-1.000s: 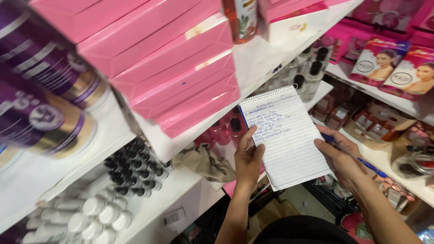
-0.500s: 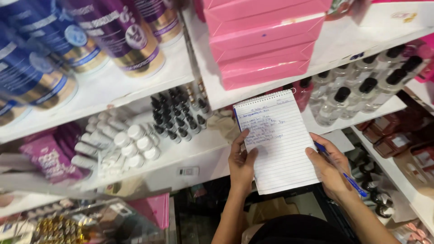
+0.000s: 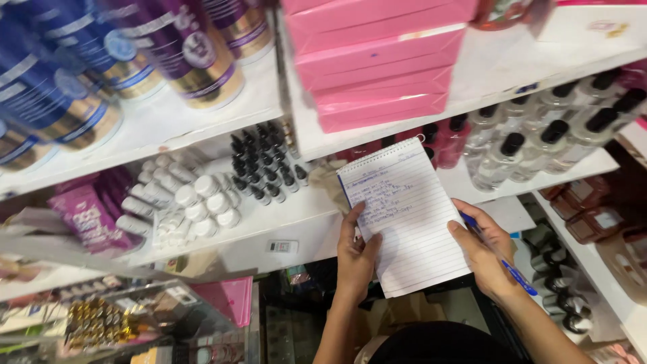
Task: The person wipes a pink product box with a cloth and places it on a shelf. They then pick up a notepad and pen, write on the notepad, and place it back on the shelf. Finally, they pick up and arrange several pink boxes on the shelf.
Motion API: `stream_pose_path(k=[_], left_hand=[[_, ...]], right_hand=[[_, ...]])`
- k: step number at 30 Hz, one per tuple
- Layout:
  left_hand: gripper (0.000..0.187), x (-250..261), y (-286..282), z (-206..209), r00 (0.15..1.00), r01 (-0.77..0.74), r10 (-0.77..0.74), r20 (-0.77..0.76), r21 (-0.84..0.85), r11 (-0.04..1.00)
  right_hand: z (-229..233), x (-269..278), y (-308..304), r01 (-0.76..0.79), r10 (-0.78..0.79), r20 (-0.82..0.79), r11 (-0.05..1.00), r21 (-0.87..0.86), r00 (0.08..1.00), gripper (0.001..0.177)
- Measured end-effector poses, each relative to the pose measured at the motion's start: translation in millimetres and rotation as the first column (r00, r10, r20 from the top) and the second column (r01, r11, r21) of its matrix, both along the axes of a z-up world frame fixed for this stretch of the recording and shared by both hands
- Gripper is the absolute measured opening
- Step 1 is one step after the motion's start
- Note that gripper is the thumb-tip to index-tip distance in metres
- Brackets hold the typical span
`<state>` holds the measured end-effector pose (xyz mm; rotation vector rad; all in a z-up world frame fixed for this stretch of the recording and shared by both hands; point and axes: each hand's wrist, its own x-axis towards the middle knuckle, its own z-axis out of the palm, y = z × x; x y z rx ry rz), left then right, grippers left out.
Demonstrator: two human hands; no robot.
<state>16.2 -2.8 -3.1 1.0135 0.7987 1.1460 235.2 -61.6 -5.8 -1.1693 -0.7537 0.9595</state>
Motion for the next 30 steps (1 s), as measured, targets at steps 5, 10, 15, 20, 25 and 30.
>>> stream_pose_path(k=[5, 10, 15, 20, 25, 30], left_hand=[[0.065, 27, -6, 8, 0.997, 0.058, -0.057, -0.051, 0.022, 0.998], [0.062, 52, 19, -18, 1.0, 0.021, -0.015, -0.026, 0.241, 0.97], [0.055, 62, 33, -30, 0.999, -0.047, 0.05, -0.006, 0.282, 0.958], [0.049, 64, 37, -49, 0.989, -0.146, 0.14, 0.043, 0.243, 0.959], [0.043, 65, 38, -51, 0.942, -0.231, 0.228, 0.245, -0.015, 0.973], [0.044, 76, 45, -84, 0.952, -0.252, 0.238, 0.192, 0.052, 0.966]], right_hand=[[3, 29, -12, 0.007, -0.007, 0.041, 1.0, 0.009, 0.999, 0.046], [-7, 48, 8, 0.033, -0.027, 0.167, 0.999, -0.036, 0.986, 0.044], [-19, 50, 20, -0.013, 0.015, 0.095, 1.0, -0.014, 0.995, 0.044], [-26, 47, 22, -0.046, 0.045, 0.051, 0.999, 0.004, 0.998, 0.045], [-27, 49, 27, -0.064, 0.064, 0.002, 0.998, 0.03, 0.998, 0.045], [-8, 51, 26, -0.066, 0.067, -0.009, 0.995, 0.08, 0.998, 0.042]])
